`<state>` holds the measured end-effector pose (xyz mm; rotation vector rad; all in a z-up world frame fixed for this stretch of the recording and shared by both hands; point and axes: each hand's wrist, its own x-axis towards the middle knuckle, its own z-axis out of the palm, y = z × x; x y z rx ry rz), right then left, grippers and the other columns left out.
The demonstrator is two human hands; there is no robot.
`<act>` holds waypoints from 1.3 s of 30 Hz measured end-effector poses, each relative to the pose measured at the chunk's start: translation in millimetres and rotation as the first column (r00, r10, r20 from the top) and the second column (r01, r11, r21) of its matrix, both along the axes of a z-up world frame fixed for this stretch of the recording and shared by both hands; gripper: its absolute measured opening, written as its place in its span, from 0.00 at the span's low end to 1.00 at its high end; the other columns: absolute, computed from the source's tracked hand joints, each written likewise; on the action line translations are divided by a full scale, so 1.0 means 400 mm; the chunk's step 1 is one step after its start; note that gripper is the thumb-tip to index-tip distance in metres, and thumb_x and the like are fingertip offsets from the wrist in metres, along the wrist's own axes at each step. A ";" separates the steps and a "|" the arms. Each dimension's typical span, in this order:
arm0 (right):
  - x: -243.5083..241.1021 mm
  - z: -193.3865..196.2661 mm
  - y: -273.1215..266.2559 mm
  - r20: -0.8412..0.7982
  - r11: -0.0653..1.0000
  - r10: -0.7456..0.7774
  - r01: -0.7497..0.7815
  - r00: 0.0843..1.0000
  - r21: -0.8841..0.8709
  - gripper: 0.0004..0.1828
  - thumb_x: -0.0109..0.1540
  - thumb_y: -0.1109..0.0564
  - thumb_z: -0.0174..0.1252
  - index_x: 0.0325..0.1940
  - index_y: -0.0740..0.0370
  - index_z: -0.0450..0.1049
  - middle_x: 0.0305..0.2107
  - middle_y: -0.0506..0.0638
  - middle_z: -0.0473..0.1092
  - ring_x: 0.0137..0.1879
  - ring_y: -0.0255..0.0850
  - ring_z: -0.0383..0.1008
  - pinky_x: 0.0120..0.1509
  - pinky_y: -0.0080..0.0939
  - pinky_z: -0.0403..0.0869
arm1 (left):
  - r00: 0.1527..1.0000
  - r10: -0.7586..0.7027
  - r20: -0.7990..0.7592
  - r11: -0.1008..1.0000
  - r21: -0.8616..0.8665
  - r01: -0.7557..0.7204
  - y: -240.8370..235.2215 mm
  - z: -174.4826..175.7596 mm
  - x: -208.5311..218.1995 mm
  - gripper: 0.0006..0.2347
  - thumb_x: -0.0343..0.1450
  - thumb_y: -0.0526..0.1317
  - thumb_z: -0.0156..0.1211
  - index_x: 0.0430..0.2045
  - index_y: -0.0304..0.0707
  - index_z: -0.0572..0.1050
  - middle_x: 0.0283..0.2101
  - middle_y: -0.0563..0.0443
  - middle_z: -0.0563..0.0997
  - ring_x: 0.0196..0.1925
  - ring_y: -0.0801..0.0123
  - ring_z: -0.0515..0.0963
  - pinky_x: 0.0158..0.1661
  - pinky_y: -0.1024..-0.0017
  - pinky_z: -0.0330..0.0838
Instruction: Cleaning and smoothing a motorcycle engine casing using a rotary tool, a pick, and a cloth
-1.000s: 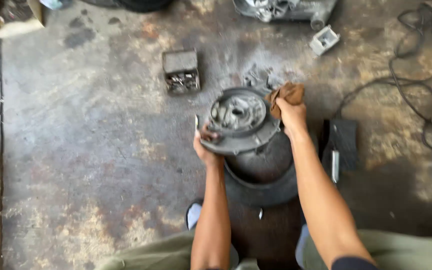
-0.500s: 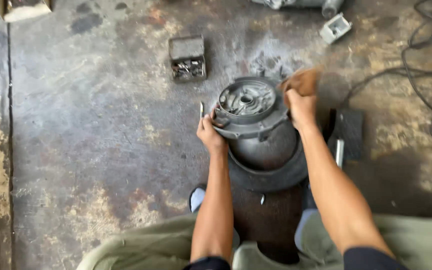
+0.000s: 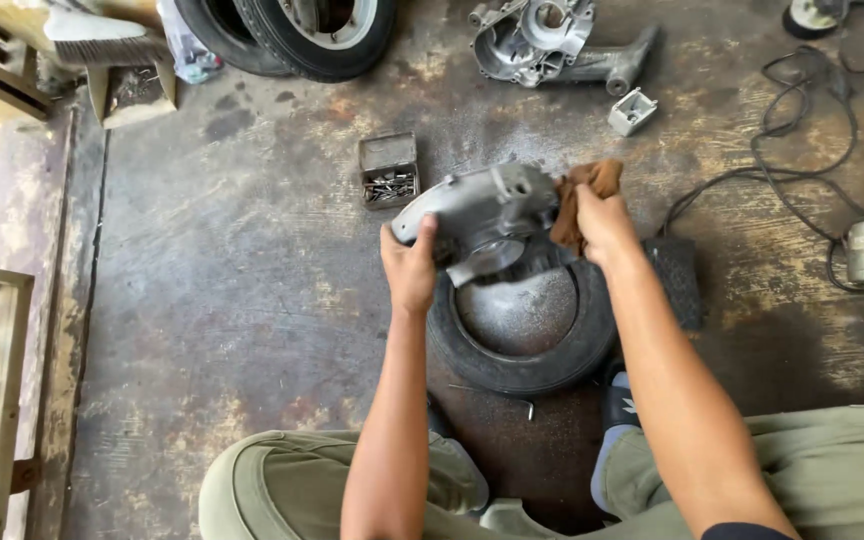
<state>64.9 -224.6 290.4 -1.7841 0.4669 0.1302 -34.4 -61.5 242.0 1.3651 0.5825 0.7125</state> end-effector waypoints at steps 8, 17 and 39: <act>-0.003 -0.237 -0.079 0.035 0.937 0.270 -0.254 0.962 -0.239 0.31 0.55 0.43 0.64 0.59 0.58 0.73 0.53 0.58 0.74 0.64 0.56 0.71 0.64 0.61 0.71 | 0.926 0.253 -0.280 0.784 -0.502 -0.366 -0.031 -0.203 -0.084 0.37 0.63 0.60 0.72 0.42 0.13 0.70 0.39 0.26 0.75 0.40 0.52 0.76 0.42 0.56 0.72; -0.107 -0.453 -0.100 0.531 0.682 0.668 -0.144 0.522 -0.717 0.18 0.53 0.55 0.59 0.42 0.69 0.71 0.39 0.68 0.67 0.46 0.70 0.71 0.48 0.65 0.73 | 0.820 0.305 -0.484 0.618 -0.555 -0.558 0.038 -0.456 -0.030 0.42 0.62 0.63 0.72 0.51 0.12 0.69 0.51 0.20 0.74 0.55 0.40 0.78 0.52 0.48 0.72; -0.107 -0.542 -0.001 -0.214 -0.146 0.968 -0.390 0.135 -0.909 0.14 0.55 0.48 0.55 0.29 0.54 0.84 0.54 0.57 0.67 0.52 0.59 0.66 0.50 0.60 0.69 | 0.520 -0.058 -0.852 0.955 -0.198 -0.220 0.115 -0.374 -0.078 0.45 0.67 0.75 0.44 0.59 0.22 0.62 0.59 0.27 0.73 0.65 0.42 0.72 0.61 0.47 0.68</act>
